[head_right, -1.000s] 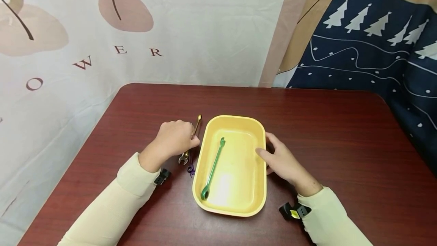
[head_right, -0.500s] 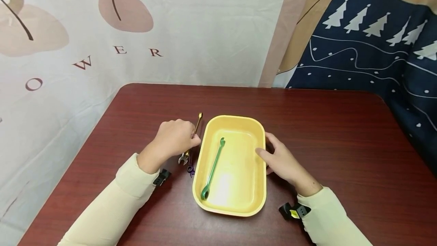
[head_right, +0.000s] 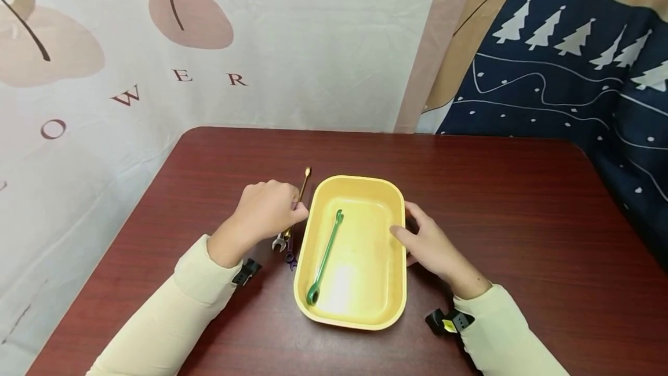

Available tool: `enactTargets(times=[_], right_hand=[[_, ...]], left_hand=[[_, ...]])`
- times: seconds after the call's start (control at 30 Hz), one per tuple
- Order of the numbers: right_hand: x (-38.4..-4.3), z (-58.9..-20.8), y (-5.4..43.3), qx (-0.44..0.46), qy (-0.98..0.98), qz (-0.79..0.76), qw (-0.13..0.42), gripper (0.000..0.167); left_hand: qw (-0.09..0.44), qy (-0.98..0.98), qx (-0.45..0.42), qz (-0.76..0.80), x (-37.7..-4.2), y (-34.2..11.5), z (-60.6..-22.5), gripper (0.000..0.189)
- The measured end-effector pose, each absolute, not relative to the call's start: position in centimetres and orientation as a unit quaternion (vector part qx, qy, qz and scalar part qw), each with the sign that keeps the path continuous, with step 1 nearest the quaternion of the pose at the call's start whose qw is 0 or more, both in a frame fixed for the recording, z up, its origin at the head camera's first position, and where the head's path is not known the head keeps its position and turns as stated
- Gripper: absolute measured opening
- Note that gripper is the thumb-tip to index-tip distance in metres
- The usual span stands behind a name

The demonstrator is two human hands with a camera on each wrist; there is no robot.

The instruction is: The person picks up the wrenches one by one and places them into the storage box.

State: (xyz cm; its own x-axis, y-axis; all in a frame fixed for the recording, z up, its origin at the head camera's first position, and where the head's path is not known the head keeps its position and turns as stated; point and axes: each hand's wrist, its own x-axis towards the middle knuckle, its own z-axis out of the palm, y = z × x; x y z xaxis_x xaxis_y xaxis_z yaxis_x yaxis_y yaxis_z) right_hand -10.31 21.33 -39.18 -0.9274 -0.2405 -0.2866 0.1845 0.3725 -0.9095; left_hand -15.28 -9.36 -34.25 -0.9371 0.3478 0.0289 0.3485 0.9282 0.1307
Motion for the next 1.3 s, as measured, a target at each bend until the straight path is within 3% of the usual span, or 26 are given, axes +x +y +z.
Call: enactTargets(times=[1.3], right_hand=[[-10.5,-39.3,21.1,-0.015,0.812,-0.552,0.188,0.065]], left_hand=[[0.006,-0.972,-0.206,-0.110,-13.5,-8.4,-33.3,0.031]])
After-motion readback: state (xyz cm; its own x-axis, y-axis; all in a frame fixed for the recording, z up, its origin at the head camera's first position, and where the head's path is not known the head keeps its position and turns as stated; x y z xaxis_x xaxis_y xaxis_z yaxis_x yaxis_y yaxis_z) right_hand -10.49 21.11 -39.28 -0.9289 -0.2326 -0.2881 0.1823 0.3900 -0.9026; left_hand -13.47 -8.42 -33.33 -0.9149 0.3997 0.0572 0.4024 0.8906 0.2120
